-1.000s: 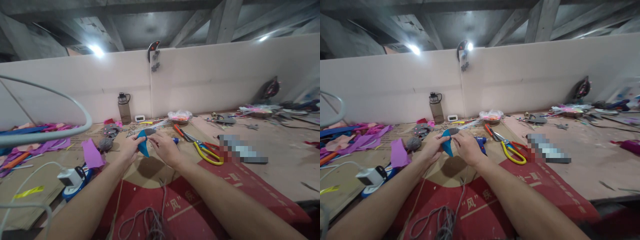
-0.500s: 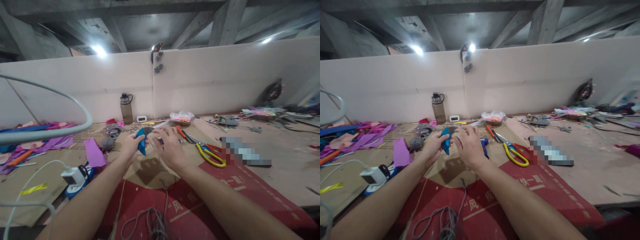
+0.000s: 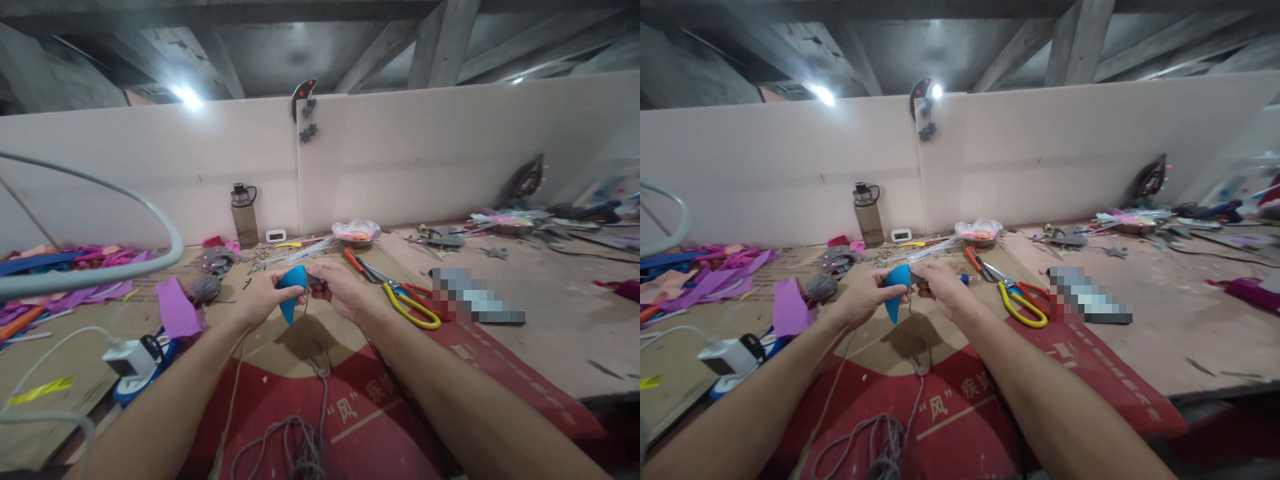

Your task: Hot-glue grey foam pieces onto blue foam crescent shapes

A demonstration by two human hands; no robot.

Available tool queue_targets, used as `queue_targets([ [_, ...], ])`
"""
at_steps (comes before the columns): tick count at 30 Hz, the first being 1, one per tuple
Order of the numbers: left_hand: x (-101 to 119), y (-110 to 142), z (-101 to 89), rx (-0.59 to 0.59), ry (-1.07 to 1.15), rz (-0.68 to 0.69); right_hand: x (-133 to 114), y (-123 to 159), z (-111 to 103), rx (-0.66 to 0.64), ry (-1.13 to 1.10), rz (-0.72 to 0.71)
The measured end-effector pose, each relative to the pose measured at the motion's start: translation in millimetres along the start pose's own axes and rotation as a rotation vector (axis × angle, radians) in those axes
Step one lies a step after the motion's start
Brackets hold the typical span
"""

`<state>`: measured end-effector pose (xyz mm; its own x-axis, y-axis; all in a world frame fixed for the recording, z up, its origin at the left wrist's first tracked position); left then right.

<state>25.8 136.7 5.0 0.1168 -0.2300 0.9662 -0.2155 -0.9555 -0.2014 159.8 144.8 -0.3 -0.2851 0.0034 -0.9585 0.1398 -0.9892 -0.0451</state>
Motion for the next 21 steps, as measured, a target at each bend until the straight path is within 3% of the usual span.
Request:
queue_targets([
  [4, -4.1, -0.7, 0.6, 0.063, 0.243, -0.118, 1.5, 1.5, 3.5, -0.068, -0.175, 0.110],
  [8, -10.0, -1.6, 2.3, 0.127, 0.358, -0.203, 0.6, -1.4, 2.8, -0.080, -0.071, 0.001],
  [12, -10.9, -2.8, -1.7, 0.194, 0.249, -0.162, 0.6, -4.2, 0.8, -0.027, 0.093, -0.128],
  [17, -2.8, -0.7, -2.8, 0.062, 0.109, -0.095, 0.3, -1.4, 3.3, -0.144, -0.005, -0.070],
  [21, -3.0, 1.1, -2.6, -0.050, 0.160, -0.184, 2.9, -0.3, 5.6, -0.197, 0.001, -0.062],
])
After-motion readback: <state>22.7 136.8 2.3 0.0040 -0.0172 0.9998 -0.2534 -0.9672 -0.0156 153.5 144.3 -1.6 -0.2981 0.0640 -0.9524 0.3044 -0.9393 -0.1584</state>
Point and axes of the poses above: each hand's wrist, its own y-axis away from the middle knuckle, its own z-axis out of the palm, x = y × z, the point moved 4 cm from there along -y, towards the middle knuckle, and after that the axes turned 10 degrees about x, right-handed, at the moved point
